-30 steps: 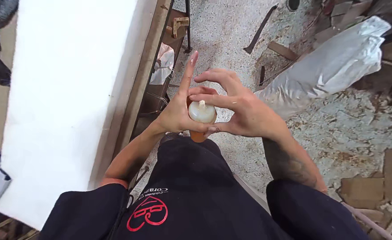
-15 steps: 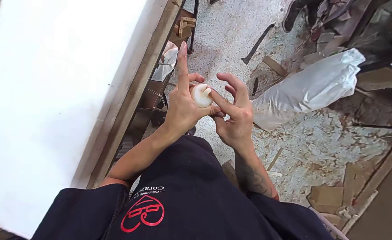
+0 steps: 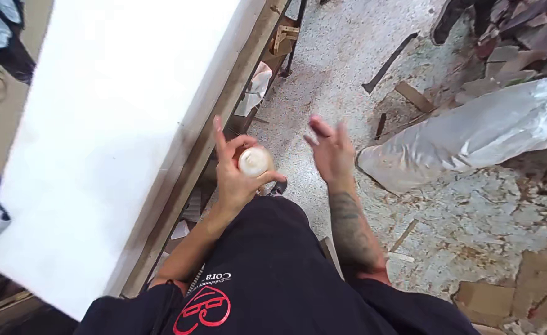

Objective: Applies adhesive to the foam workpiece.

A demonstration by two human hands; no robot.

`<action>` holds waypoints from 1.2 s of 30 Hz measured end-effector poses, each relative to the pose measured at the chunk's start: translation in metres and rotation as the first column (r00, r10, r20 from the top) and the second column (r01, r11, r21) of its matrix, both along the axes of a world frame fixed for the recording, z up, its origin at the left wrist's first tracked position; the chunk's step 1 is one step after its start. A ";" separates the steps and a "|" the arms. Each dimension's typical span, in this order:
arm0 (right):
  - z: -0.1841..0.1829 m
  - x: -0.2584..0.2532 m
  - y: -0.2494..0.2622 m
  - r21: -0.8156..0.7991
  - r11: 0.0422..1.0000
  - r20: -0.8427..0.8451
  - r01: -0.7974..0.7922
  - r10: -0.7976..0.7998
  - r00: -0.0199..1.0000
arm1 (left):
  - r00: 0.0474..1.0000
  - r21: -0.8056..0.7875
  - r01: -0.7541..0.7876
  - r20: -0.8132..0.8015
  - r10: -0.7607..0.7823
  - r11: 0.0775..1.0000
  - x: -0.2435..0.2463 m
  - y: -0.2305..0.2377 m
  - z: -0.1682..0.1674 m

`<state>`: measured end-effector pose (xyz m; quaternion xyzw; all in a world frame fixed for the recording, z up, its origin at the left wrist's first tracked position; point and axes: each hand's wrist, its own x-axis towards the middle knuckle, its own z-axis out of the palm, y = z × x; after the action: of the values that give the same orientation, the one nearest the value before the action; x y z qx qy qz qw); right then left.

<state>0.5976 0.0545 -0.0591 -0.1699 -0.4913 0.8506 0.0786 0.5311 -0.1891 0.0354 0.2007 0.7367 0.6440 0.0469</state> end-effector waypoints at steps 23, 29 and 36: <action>-0.192 -0.178 -0.231 -0.434 0.878 0.306 -0.201 0.353 0.884 | 0.971 -0.243 -0.237 -0.026 0.238 0.941 0.004 -0.144 0.010; -0.201 -0.156 -0.216 -0.092 0.902 0.594 -0.423 0.391 0.703 | 0.988 -0.179 -0.147 0.022 0.153 0.973 -0.012 -0.114 0.005; -0.150 -0.028 -0.114 0.041 0.874 0.542 -0.484 0.387 0.746 | 0.996 0.035 -0.092 -0.015 0.092 0.995 -0.020 -0.085 0.013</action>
<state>0.5692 -0.0593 -0.2095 -0.2647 -0.5941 0.7197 -0.2428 0.5113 -0.2746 0.0480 0.1726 0.7345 0.6562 0.0079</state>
